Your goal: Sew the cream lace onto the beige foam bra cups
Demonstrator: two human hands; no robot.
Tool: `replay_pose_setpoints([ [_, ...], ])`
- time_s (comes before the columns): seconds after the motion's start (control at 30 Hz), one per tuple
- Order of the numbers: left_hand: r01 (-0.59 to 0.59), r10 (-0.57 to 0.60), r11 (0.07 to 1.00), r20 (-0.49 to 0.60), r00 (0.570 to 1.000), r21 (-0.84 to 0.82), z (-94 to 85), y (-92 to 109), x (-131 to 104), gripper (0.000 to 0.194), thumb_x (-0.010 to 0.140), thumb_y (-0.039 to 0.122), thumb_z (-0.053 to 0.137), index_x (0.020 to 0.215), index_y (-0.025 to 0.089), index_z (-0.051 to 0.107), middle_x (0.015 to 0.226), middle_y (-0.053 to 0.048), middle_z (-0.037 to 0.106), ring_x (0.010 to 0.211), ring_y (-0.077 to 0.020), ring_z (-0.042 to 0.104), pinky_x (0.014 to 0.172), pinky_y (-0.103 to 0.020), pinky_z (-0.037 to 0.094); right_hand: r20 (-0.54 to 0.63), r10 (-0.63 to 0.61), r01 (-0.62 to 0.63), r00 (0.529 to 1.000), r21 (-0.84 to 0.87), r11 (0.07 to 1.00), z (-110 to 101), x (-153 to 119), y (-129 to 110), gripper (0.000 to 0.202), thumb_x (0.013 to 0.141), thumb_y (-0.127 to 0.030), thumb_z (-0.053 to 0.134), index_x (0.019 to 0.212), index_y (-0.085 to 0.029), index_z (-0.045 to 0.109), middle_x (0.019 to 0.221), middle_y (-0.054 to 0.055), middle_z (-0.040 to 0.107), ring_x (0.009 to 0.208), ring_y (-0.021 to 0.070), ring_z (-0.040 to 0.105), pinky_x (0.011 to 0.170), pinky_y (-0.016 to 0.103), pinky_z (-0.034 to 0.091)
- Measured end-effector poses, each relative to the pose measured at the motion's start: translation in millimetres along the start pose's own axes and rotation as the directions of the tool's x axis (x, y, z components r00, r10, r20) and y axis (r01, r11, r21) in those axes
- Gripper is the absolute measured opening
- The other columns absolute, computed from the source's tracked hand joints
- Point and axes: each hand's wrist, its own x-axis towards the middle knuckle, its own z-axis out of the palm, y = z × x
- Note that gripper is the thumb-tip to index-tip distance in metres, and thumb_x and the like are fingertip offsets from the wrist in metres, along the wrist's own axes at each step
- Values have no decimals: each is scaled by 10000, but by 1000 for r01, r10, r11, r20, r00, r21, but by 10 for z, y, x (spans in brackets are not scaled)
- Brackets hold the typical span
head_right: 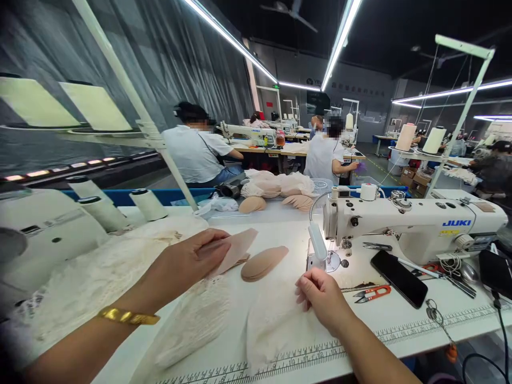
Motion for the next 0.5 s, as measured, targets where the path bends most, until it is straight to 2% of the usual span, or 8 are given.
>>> replay_pose_setpoints([
  [0.07,-9,28,991,148,989,-130,45,221,-140,362,966,539,509,985,260,739,923,-15,797,819,-260,713,690,-311,498,8,8,-8,1000,10,1000,-6,-1,-18,617,863,-812,674,898,-196,659,776,9,648,654,150,575,613,273,470],
  [0.17,-75,149,967,306,940,-242,190,512,-328,303,949,458,523,885,250,735,881,-8,789,835,-258,712,721,-321,488,11,2,-2,1000,-9,1000,3,-4,-15,629,906,-820,618,915,-193,664,770,16,674,623,145,581,614,276,484],
  [0.27,-120,204,962,352,913,-244,317,689,-373,253,922,386,523,869,238,721,882,-27,784,836,-270,711,748,-348,492,3,-33,33,999,-75,997,37,-24,-7,532,884,-732,721,867,-209,631,737,-7,652,650,156,593,637,278,493],
  [0.33,-161,250,949,335,908,-270,349,764,-316,228,884,386,572,961,231,720,1042,-68,788,1006,-312,713,885,-391,516,14,-76,77,997,-146,986,57,-65,-40,428,880,-611,778,845,-216,619,710,-29,616,677,160,582,653,274,480],
  [0.37,-181,291,932,349,891,-315,350,798,-269,259,862,392,611,1039,232,714,1164,-87,771,1134,-332,688,984,-413,505,33,-99,103,995,-186,977,59,-96,-77,362,894,-539,777,841,-217,620,700,-38,595,680,156,564,651,267,463],
  [0.4,-191,344,905,391,853,-380,347,829,-214,322,838,396,653,1115,238,698,1268,-92,739,1235,-339,649,1063,-420,481,64,-120,131,991,-227,965,54,-133,-129,288,912,-463,758,840,-218,624,695,-45,575,682,152,540,645,260,441],
  [0.43,-185,399,876,452,798,-446,341,858,-156,371,814,397,688,1152,246,683,1304,-83,720,1267,-330,631,1087,-409,474,99,-139,161,985,-268,950,40,-173,-193,213,923,-391,733,847,-218,635,699,-48,560,684,148,517,636,253,419],
  [0.5,-143,472,838,568,675,-527,334,907,-45,323,781,396,717,1066,248,679,1122,-36,738,1084,-280,677,946,-345,529,149,-168,210,975,-348,914,-11,-253,-341,90,923,-289,691,872,-221,660,712,-49,546,689,146,493,622,247,388],
])
